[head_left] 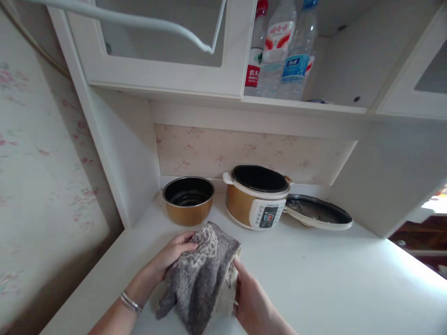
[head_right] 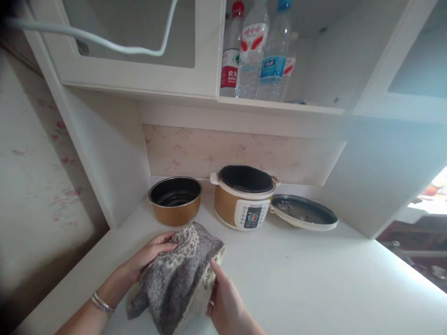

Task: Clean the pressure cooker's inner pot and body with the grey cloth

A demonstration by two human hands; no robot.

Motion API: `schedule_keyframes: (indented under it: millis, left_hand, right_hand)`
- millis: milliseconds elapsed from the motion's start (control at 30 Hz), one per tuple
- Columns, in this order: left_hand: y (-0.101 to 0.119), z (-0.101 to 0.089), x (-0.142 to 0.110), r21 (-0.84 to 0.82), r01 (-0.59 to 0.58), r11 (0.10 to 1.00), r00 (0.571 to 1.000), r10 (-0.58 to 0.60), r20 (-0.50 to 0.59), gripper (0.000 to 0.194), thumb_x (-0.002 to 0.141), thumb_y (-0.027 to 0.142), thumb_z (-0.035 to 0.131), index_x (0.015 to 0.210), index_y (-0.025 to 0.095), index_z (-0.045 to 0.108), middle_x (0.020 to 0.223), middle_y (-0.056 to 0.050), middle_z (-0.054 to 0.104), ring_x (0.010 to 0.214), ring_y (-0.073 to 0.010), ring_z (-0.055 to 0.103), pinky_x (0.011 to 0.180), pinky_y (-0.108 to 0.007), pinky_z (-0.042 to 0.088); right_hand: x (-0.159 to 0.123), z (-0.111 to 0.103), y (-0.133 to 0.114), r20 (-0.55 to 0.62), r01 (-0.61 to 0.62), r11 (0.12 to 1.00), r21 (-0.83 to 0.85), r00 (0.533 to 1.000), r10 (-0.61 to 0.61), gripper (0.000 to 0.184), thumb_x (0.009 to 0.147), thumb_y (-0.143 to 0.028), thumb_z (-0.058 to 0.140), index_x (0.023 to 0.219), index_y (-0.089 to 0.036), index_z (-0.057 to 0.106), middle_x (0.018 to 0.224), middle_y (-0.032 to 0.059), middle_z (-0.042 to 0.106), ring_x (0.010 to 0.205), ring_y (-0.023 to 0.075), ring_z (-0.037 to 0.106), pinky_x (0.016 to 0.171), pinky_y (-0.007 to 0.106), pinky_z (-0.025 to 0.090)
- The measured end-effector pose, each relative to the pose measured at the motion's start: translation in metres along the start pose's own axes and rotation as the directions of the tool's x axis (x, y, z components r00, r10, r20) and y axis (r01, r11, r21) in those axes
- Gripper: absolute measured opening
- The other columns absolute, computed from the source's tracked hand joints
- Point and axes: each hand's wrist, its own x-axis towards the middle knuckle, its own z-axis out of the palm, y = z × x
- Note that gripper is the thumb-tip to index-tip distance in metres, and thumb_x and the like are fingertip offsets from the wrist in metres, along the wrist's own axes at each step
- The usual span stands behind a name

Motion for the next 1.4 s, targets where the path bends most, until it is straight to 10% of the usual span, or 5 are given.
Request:
schedule_keyframes:
  millis: [533,833,1133,1233,1400]
  left_hand:
    - [-0.011,-0.007,0.022,-0.298,-0.101,0.949,0.993,0.114,0.026,0.046,0.066,0.022,0.074,0.112,0.023,0.065,0.109,-0.007,0.069,0.104,-0.0285,0.063,0.096,-0.04,0.044]
    - [-0.021,-0.013,0.032,-0.264,-0.183,0.947,0.983,0.167,-0.081,0.049,0.066,0.021,0.074,0.114,0.018,0.064,0.113,-0.008,0.068,0.101,-0.0255,0.064,0.092,-0.036,0.045]
    - [-0.017,-0.006,0.034,-0.103,-0.219,0.97,0.969,0.203,-0.144,0.047,0.071,0.033,0.072,0.115,0.017,0.063,0.109,-0.009,0.069,0.102,-0.0251,0.063,0.09,-0.036,0.045]
    - [-0.02,-0.016,0.04,0.076,-0.319,0.945,0.885,0.326,-0.331,0.045,0.072,0.041,0.069,0.11,0.015,0.063,0.107,-0.009,0.068,0.097,-0.0234,0.063,0.084,-0.034,0.048]
    - [-0.019,-0.033,0.043,0.629,-0.319,0.709,0.543,0.681,-0.492,0.034,0.084,0.037,0.053,0.111,0.016,0.06,0.114,-0.011,0.059,0.09,-0.0203,0.061,0.077,-0.035,0.051]
  right_hand:
    - [0.039,0.034,-0.007,0.293,0.022,0.992,0.12,0.955,-0.056,0.057,0.083,-0.063,0.05,0.11,-0.015,0.065,0.099,0.0109,0.071,0.095,0.0254,0.066,0.08,0.036,0.053]
    - [0.046,0.036,-0.008,0.018,0.133,0.943,0.306,0.989,-0.145,0.045,0.082,-0.054,0.057,0.106,-0.017,0.064,0.093,0.0077,0.073,0.095,0.0237,0.067,0.084,0.039,0.053]
    - [0.028,0.064,-0.016,0.109,0.214,0.966,0.147,0.967,-0.231,0.042,0.079,-0.04,0.068,0.113,-0.016,0.061,0.097,0.0088,0.072,0.092,0.0228,0.068,0.083,0.036,0.054]
    - [0.026,0.077,-0.042,0.074,0.429,0.902,0.037,0.899,-0.431,0.046,0.077,-0.037,0.071,0.117,-0.018,0.059,0.104,0.0077,0.071,0.095,0.0221,0.067,0.084,0.034,0.054]
    - [0.034,0.109,-0.111,0.101,0.728,0.614,-0.305,0.665,-0.74,0.044,0.08,-0.043,0.066,0.117,-0.022,0.059,0.116,0.0053,0.066,0.106,0.0218,0.062,0.09,0.033,0.05]
